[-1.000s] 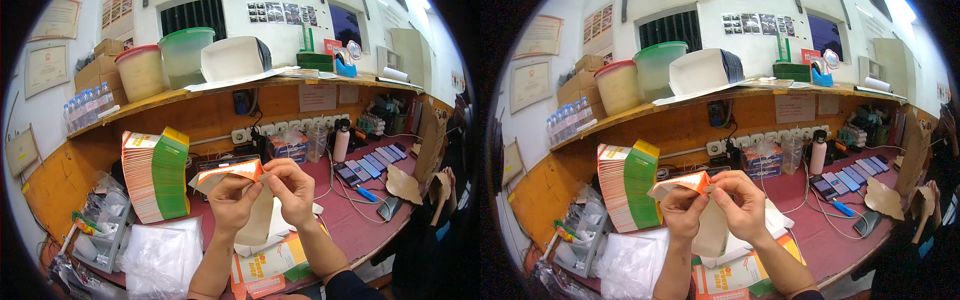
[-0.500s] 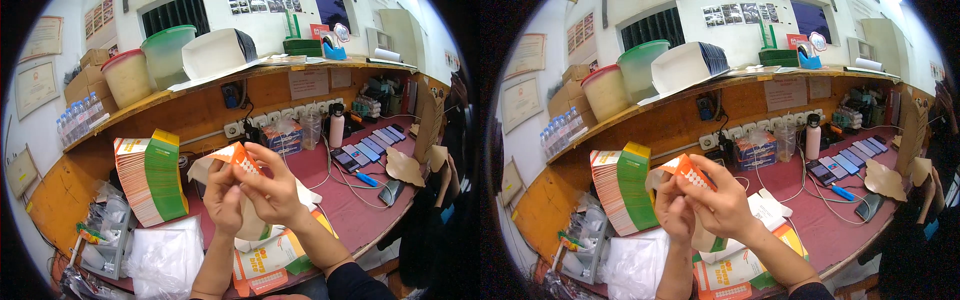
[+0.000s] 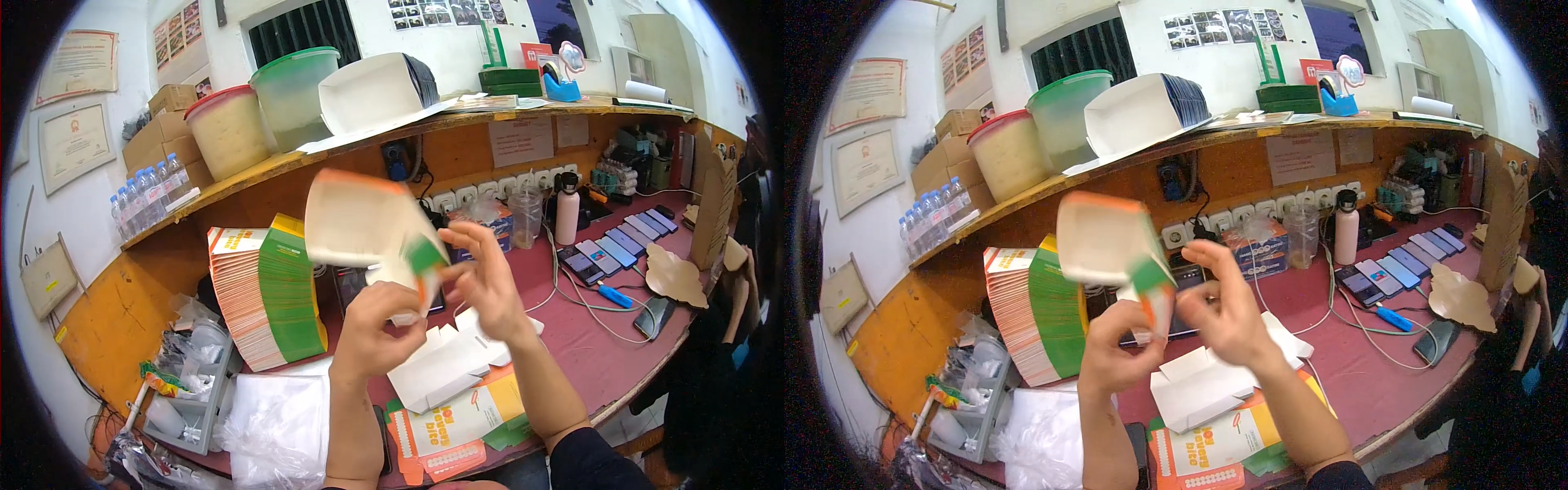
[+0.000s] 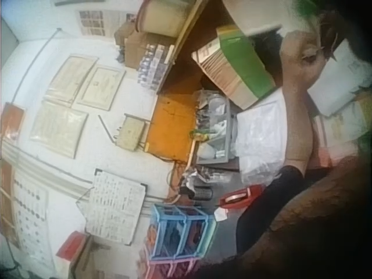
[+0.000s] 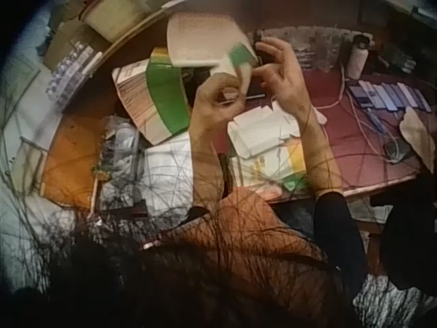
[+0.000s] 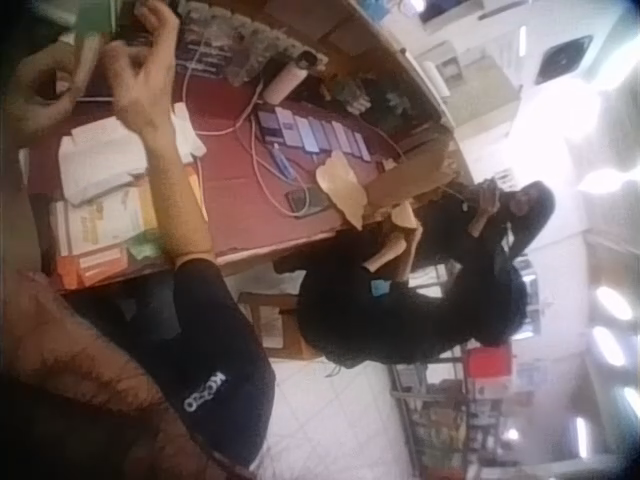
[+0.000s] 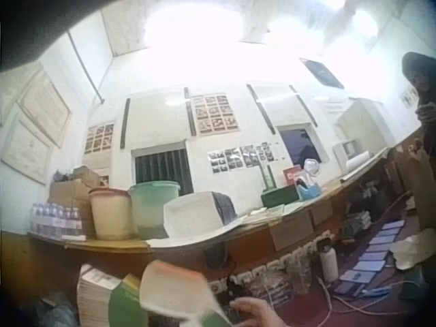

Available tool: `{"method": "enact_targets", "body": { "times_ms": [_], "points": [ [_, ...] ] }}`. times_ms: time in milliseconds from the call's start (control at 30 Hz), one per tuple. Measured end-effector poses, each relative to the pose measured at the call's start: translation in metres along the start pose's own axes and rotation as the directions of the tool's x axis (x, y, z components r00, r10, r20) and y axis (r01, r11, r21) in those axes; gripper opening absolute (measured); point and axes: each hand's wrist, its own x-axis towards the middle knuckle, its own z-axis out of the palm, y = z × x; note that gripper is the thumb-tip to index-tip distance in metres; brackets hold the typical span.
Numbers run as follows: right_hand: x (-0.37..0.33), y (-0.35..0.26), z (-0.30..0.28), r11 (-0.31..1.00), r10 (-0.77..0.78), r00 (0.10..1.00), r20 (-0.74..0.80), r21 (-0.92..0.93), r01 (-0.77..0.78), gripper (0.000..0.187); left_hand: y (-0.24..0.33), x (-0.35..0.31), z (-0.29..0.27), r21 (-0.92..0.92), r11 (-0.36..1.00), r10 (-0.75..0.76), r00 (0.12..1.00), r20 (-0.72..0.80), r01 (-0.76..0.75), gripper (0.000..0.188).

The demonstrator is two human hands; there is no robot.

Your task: Assembling and stacking paper food boxes at a workstation.

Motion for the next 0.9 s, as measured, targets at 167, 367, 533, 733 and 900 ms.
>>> {"method": "enact_targets", "body": {
  "times_ms": [167,367,533,733,900],
  "points": [
    [0.009,-0.009,-0.046,0.997,0.066,0.977,0.204,0.017,-0.071,0.080,-0.001,0.007,0.002,0.250,0.945,0.154,0.961,0.232,-0.211,0.021],
    [0.005,-0.028,-0.020,0.944,0.331,0.927,0.178,-0.072,-0.323,0.049,-0.022,0.010,0.011,0.325,0.941,0.079,0.995,0.066,-0.097,0.030],
    [0.004,-0.008,-0.013,0.973,0.209,0.969,0.129,-0.123,-0.194,0.012,-0.017,0.006,0.024,0.282,0.959,0.075,0.981,-0.179,-0.022,0.029],
    [-0.003,-0.003,0.003,0.985,-0.138,0.983,0.124,-0.090,0.150,0.014,-0.041,-0.015,0.038,-0.268,0.955,-0.230,0.886,-0.402,0.127,0.018],
    [-0.002,-0.001,-0.004,0.836,-0.445,0.875,0.191,-0.262,0.482,0.014,-0.032,-0.016,0.037,-0.255,0.966,-0.162,0.853,-0.497,0.034,0.023]
  ]
}}
